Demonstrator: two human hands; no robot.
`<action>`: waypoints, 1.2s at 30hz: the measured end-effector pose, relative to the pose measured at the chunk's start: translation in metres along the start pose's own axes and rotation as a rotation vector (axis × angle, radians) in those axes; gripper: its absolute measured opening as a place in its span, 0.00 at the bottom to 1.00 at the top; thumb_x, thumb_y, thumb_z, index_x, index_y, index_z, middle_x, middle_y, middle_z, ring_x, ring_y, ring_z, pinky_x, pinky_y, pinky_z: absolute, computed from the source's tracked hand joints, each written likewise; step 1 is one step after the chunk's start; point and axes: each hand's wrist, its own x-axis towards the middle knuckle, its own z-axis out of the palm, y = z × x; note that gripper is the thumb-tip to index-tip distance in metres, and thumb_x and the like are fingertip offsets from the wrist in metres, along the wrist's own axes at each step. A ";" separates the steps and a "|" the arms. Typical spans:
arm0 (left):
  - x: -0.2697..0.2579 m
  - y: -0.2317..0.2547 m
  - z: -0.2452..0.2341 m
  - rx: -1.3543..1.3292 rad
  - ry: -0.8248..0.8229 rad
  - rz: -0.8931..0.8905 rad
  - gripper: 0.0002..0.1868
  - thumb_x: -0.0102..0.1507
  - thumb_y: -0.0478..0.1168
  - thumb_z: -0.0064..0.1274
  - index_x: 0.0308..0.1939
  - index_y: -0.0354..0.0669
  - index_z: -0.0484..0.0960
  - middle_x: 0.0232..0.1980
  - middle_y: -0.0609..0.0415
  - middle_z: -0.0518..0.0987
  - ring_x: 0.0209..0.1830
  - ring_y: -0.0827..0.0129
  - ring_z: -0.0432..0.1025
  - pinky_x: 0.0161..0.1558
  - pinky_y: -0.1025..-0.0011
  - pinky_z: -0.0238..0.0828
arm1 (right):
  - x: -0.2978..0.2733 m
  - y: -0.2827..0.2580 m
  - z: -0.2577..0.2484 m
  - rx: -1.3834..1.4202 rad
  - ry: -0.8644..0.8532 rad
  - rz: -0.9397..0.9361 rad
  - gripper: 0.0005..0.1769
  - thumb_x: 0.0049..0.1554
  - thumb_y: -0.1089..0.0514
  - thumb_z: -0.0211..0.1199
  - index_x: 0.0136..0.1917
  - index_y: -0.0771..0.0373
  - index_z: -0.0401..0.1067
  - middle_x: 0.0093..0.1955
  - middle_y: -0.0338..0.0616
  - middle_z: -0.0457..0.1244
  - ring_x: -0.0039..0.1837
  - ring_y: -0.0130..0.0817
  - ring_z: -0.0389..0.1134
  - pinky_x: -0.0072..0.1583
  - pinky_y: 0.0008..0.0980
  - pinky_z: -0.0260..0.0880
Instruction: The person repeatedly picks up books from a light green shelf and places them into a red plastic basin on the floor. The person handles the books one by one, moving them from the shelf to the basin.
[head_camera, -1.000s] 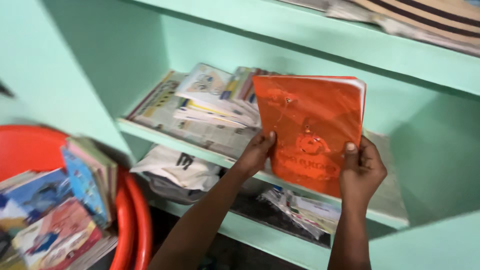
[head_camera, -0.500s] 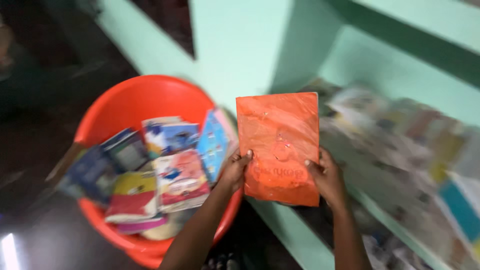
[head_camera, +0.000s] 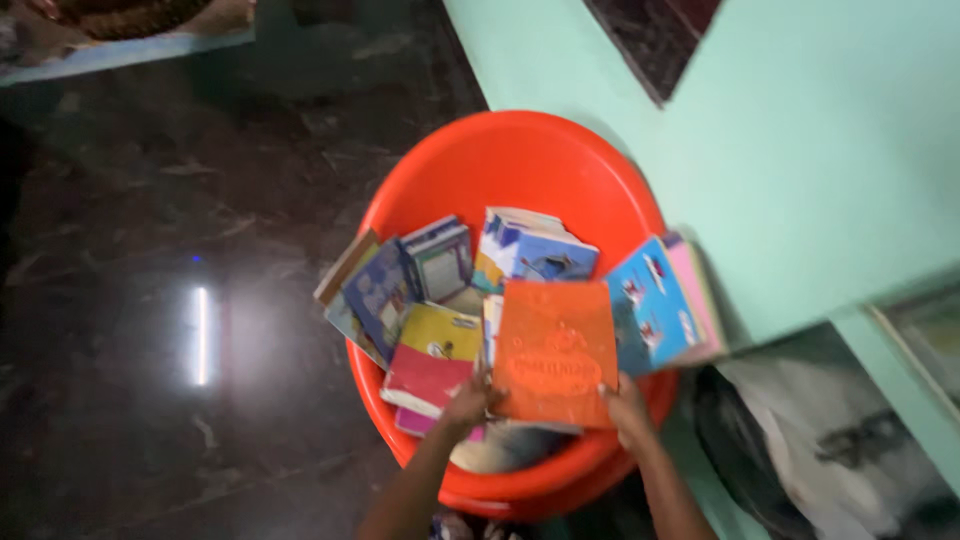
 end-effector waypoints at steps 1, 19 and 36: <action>0.013 -0.009 -0.013 0.000 0.020 -0.058 0.37 0.64 0.36 0.56 0.74 0.48 0.57 0.62 0.54 0.72 0.49 0.52 0.80 0.42 0.57 0.82 | 0.012 0.008 0.013 -0.006 -0.005 0.008 0.19 0.61 0.64 0.55 0.65 0.67 0.69 0.59 0.47 0.69 0.58 0.35 0.70 0.59 0.39 0.71; 0.078 -0.067 -0.005 0.773 0.289 0.027 0.32 0.58 0.40 0.59 0.65 0.44 0.65 0.50 0.32 0.81 0.52 0.41 0.76 0.52 0.50 0.74 | 0.042 0.074 0.031 -0.873 0.212 -0.116 0.26 0.52 0.60 0.67 0.64 0.63 0.68 0.60 0.60 0.67 0.64 0.59 0.67 0.62 0.50 0.69; -0.021 -0.088 0.254 1.171 0.024 0.284 0.25 0.63 0.44 0.54 0.64 0.51 0.69 0.64 0.38 0.67 0.56 0.39 0.73 0.54 0.48 0.72 | -0.156 0.055 -0.145 -0.454 0.135 0.093 0.28 0.58 0.57 0.63 0.71 0.54 0.64 0.59 0.44 0.68 0.51 0.38 0.72 0.51 0.39 0.75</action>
